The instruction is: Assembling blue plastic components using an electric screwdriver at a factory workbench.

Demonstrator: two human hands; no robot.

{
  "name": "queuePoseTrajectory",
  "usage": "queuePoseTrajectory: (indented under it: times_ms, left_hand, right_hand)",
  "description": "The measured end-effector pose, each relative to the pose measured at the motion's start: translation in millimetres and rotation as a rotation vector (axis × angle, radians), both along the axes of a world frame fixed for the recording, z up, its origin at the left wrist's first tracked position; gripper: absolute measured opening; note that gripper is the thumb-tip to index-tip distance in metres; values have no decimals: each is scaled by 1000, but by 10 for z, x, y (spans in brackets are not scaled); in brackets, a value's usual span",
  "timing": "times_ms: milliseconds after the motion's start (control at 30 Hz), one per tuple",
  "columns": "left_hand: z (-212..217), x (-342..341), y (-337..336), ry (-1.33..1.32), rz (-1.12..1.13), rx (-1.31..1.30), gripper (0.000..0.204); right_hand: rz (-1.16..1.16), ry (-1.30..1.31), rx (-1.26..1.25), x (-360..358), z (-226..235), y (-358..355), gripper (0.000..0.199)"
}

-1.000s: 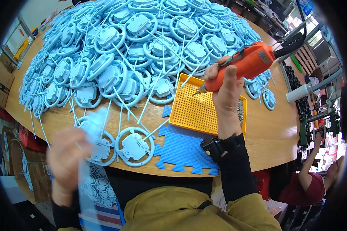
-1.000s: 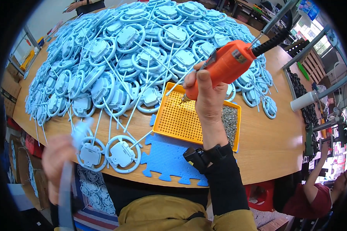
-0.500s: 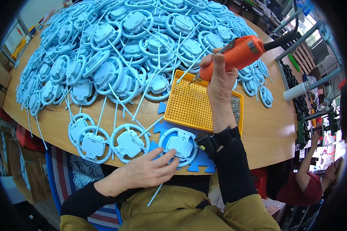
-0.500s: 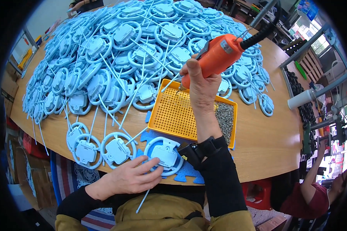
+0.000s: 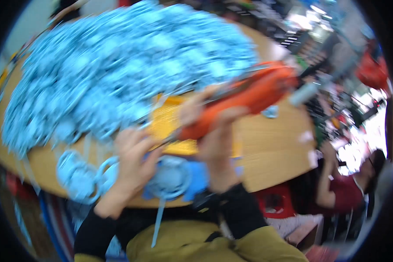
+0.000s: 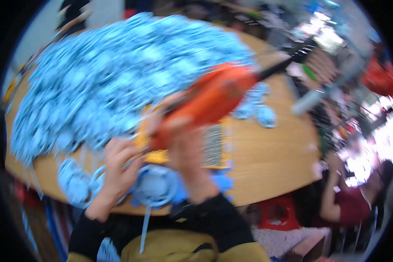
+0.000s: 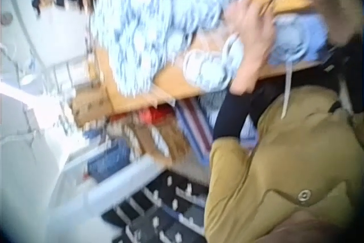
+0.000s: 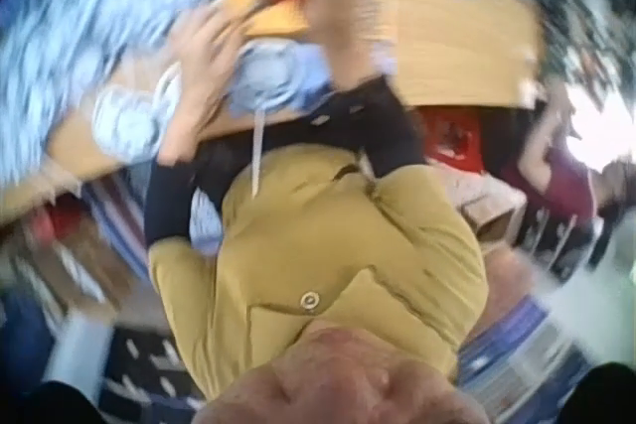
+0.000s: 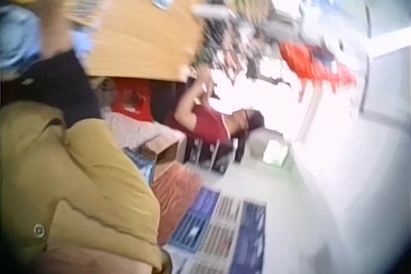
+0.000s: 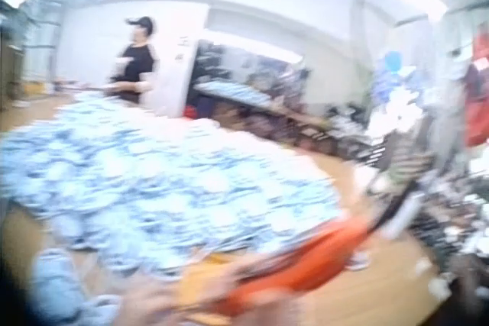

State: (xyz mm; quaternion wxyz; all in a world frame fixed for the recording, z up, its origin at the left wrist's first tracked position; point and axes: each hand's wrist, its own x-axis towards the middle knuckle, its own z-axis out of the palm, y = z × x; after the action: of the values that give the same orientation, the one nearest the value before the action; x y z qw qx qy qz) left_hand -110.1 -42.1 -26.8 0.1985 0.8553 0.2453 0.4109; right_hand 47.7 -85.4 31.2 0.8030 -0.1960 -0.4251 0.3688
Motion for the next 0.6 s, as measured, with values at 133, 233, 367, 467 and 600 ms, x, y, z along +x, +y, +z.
queuePoseTrajectory:
  times_ms: [133,233,367,467,600]
  left_hand:
    - [194,-19,-259,91,-64,5,15]
    - [318,-77,-341,295,-173,119,20]
    - [397,45,-447,322,-249,273,7]
    - [401,61,-519,397,-247,293,7]
    - [124,-126,-488,370,-148,247,19]
  right_hand:
    - [177,71,-321,-62,-3,-309,37]
    - [157,-21,-360,-134,27,-385,28]
    - [77,-63,-333,-81,222,-620,22]
    - [53,-50,-303,-62,279,-729,20]
    - [137,-36,-319,-119,207,-673,20]
